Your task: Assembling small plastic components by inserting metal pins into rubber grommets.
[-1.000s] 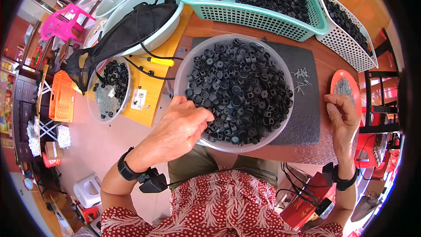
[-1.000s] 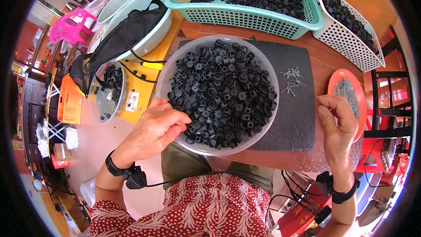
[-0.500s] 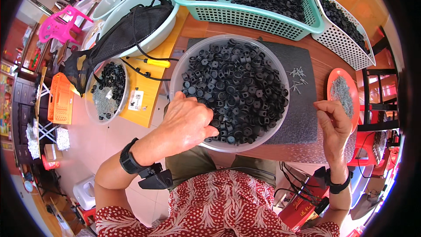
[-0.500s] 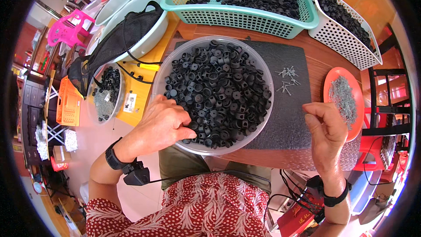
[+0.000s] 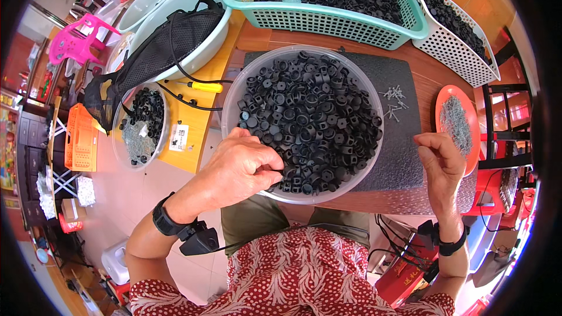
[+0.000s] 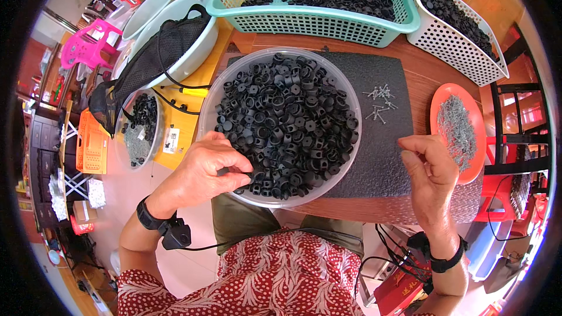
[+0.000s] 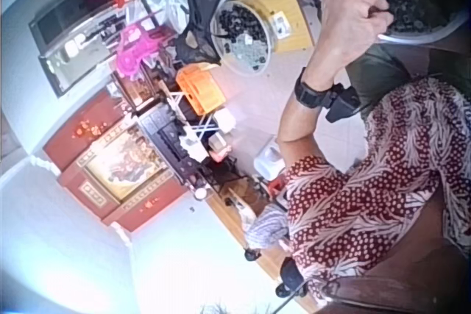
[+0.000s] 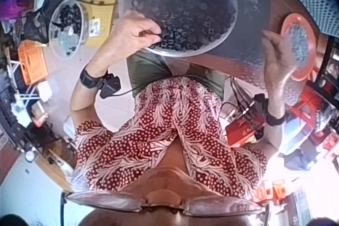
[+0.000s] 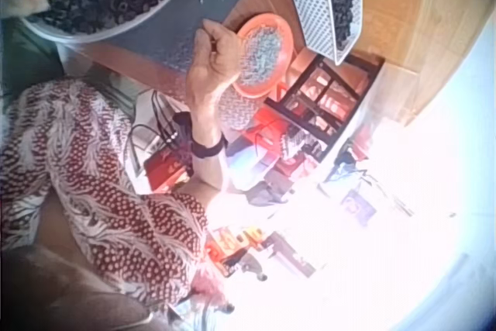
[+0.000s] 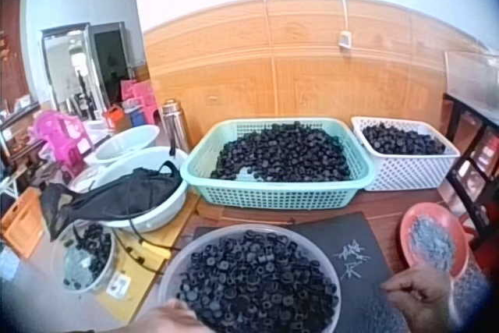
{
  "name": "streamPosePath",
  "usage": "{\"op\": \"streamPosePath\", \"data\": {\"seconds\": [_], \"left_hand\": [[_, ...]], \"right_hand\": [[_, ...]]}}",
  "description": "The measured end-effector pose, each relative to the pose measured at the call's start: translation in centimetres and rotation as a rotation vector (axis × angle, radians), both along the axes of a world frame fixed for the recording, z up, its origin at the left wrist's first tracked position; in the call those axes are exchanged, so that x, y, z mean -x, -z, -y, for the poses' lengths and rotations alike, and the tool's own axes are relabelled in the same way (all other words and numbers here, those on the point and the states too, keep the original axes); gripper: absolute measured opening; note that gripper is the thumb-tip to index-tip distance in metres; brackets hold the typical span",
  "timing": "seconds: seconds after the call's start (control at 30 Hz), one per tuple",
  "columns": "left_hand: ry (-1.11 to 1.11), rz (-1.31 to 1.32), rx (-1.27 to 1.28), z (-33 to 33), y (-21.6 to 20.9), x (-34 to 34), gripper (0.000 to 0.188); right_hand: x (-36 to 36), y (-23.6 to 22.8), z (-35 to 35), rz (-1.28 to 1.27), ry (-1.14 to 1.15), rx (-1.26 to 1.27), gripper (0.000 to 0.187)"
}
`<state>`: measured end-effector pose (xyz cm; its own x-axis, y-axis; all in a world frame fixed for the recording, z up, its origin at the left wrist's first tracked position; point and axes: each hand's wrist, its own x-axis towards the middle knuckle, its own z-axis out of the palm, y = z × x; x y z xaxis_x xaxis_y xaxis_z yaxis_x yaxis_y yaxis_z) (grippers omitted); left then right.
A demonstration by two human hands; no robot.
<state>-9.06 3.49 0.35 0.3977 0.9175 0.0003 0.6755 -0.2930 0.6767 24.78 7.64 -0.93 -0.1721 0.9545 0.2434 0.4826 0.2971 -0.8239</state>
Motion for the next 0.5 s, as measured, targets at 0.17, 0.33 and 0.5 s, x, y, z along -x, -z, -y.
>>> {"op": "streamPosePath", "data": {"seconds": [0.17, 0.33, 0.5], "left_hand": [[-0.071, 0.159, 0.107, 0.09, 0.38, 0.45, 0.012], [-0.143, 0.226, 0.189, 0.37, 0.20, 0.46, 0.012], [-0.228, 0.411, 0.226, 0.60, 0.04, 0.30, 0.016]], "right_hand": [[0.28, 0.06, 0.05, -0.002, 0.006, -0.008, 0.016], [0.46, -0.09, 0.25, -0.031, 0.007, -0.002, 0.015], [0.68, -0.33, 0.47, -0.025, 0.007, -0.031, 0.015]]}}
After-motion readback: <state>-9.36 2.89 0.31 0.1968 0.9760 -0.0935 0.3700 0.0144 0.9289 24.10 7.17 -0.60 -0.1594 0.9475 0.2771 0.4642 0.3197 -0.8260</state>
